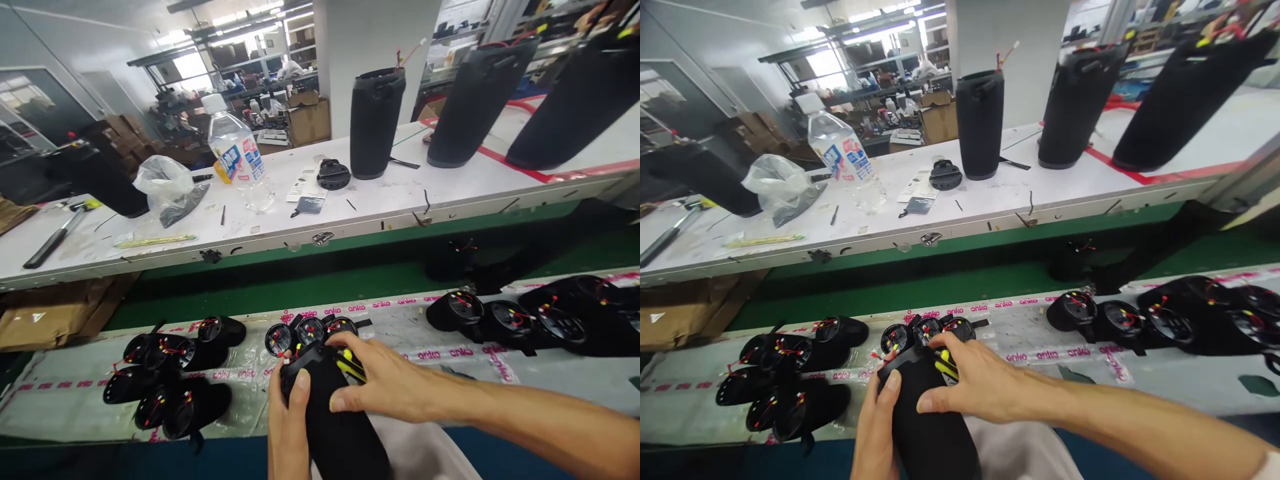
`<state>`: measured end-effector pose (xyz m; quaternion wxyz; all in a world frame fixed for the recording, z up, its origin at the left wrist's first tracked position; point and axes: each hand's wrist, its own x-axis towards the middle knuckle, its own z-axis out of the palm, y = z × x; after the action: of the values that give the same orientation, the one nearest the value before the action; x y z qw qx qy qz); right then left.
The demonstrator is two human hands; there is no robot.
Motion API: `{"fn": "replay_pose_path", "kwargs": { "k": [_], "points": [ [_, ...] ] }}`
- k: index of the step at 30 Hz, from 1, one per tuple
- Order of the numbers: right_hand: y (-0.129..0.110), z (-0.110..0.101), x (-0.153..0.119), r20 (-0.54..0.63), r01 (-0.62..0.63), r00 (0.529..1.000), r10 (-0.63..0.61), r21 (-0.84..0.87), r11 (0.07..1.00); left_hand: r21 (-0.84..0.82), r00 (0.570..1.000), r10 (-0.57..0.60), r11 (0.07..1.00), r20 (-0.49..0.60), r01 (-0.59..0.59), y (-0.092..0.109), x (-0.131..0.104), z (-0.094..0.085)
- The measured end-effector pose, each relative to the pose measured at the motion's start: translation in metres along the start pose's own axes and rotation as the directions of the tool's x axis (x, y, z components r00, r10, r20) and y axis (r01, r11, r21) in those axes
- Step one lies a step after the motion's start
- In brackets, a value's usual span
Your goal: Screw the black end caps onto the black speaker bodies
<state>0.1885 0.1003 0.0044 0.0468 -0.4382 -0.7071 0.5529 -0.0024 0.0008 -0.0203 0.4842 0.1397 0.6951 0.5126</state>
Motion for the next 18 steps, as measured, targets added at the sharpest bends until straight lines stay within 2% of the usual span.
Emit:
{"fn": "replay_pose_path", "kwargs": {
  "k": [2,4,7,13,15,18],
  "points": [
    [0.014,0.013,0.010,-0.003,0.001,1.000,0.000,0.271,0.963,-0.017,0.998,0.041,0.999,0.039,-0.040,-0.004,0.003,-0.006],
    [0.026,0.021,0.018,0.025,0.015,0.999,-0.032,0.506,0.862,-0.052,0.991,0.087,0.995,0.098,-0.082,-0.006,0.003,-0.011],
    [0.036,0.027,0.024,0.036,0.034,0.996,-0.079,0.672,0.740,-0.112,0.986,0.117,0.988,0.116,-0.104,-0.006,0.002,-0.014],
    [0.041,0.039,0.026,0.048,0.030,0.993,-0.108,0.786,0.618,-0.183,0.978,0.104,0.981,0.179,-0.070,-0.015,-0.007,-0.007],
    [0.045,0.041,0.024,0.064,0.047,0.987,-0.147,0.761,0.647,-0.152,0.983,0.103,0.985,0.151,-0.080,-0.018,-0.010,-0.005],
    [0.049,0.034,0.014,0.107,0.049,0.984,-0.145,0.615,0.787,-0.097,0.983,0.135,0.988,0.125,-0.123,-0.017,-0.014,-0.004]
  ]
}}
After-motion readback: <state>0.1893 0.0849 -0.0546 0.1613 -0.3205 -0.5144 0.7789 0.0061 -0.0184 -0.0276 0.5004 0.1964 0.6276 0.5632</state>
